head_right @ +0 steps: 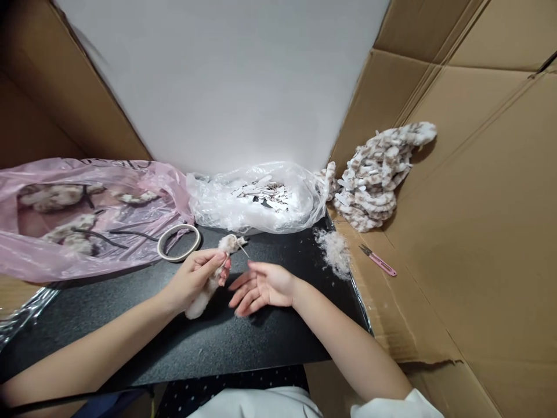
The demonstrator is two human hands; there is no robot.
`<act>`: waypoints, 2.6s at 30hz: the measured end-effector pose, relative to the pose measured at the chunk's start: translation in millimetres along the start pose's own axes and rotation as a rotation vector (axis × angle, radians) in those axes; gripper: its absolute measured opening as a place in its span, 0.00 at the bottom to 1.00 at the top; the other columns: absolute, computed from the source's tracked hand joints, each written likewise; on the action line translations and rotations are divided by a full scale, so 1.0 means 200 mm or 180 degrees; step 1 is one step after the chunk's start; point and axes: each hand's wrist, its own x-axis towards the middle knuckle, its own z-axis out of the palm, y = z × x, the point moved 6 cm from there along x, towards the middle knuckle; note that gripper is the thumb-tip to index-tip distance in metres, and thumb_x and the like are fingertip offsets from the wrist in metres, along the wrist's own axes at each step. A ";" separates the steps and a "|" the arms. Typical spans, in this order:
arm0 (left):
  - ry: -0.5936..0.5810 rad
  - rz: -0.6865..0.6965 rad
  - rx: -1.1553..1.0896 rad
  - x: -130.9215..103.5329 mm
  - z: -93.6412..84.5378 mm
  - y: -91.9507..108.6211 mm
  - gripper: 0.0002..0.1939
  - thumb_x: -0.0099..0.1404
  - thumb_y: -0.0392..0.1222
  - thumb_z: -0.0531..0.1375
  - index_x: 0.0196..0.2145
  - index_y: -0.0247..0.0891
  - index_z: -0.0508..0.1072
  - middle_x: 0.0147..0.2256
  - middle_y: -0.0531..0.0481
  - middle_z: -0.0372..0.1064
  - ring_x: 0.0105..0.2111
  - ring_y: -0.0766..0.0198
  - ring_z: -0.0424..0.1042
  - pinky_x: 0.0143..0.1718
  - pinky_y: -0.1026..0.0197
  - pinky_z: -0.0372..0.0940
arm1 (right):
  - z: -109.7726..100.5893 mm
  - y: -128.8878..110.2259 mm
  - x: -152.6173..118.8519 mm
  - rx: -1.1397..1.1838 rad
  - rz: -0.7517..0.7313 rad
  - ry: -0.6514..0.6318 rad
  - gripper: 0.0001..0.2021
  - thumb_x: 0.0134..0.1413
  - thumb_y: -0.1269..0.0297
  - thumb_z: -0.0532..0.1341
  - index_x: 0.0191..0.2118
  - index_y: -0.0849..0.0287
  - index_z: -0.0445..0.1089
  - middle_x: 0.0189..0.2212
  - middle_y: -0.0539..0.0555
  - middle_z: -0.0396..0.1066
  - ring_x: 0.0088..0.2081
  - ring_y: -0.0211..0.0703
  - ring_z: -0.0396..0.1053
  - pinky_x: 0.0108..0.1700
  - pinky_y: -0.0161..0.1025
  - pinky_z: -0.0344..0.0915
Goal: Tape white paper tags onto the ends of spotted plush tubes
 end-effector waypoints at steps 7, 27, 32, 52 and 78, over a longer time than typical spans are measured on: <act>-0.0208 -0.0477 -0.1310 -0.04 0.07 -0.01 0.20 0.49 0.52 0.71 0.29 0.31 0.77 0.24 0.47 0.73 0.22 0.66 0.70 0.26 0.65 0.66 | 0.24 0.16 0.02 0.0359 0.0384 -0.1059 0.34 0.60 0.37 0.45 0.49 0.63 0.70 0.50 0.67 0.71 0.50 0.49 0.71 0.53 0.43 0.60; -0.0716 -0.0168 -0.1233 0.00 0.06 -0.01 0.15 0.68 0.53 0.53 0.39 0.37 0.66 0.19 0.54 0.68 0.10 0.77 0.41 0.11 0.73 0.42 | -0.13 -0.48 -0.52 -0.0470 -0.3615 0.1832 0.11 0.62 0.55 0.52 0.40 0.48 0.71 0.27 0.48 0.57 0.26 0.38 0.57 0.40 0.41 0.68; -0.0266 -0.0144 -0.0920 0.03 0.04 -0.04 0.15 0.63 0.51 0.60 0.33 0.36 0.65 0.32 0.47 0.74 0.21 0.70 0.66 0.23 0.67 0.63 | -0.14 -0.50 -0.58 -0.0813 -0.3986 0.2027 0.16 0.63 0.52 0.48 0.44 0.46 0.71 0.23 0.46 0.47 0.20 0.37 0.46 0.25 0.36 0.60; 0.0637 -0.0799 -0.1141 0.06 -0.04 -0.17 0.19 0.44 0.38 0.72 0.31 0.35 0.68 0.21 0.55 0.70 0.19 0.72 0.66 0.21 0.72 0.59 | 0.01 -0.20 -0.16 -0.1966 -0.2779 0.1995 0.11 0.48 0.59 0.66 0.28 0.59 0.66 0.24 0.51 0.74 0.28 0.42 0.75 0.33 0.36 0.68; 0.0473 -0.0082 -0.0390 0.01 0.00 -0.14 0.13 0.50 0.44 0.72 0.33 0.36 0.80 0.29 0.50 0.77 0.30 0.66 0.71 0.34 0.67 0.65 | -0.02 -0.21 -0.13 -0.0754 -0.2950 0.1749 0.07 0.36 0.64 0.72 0.25 0.57 0.76 0.29 0.50 0.72 0.31 0.38 0.70 0.37 0.37 0.69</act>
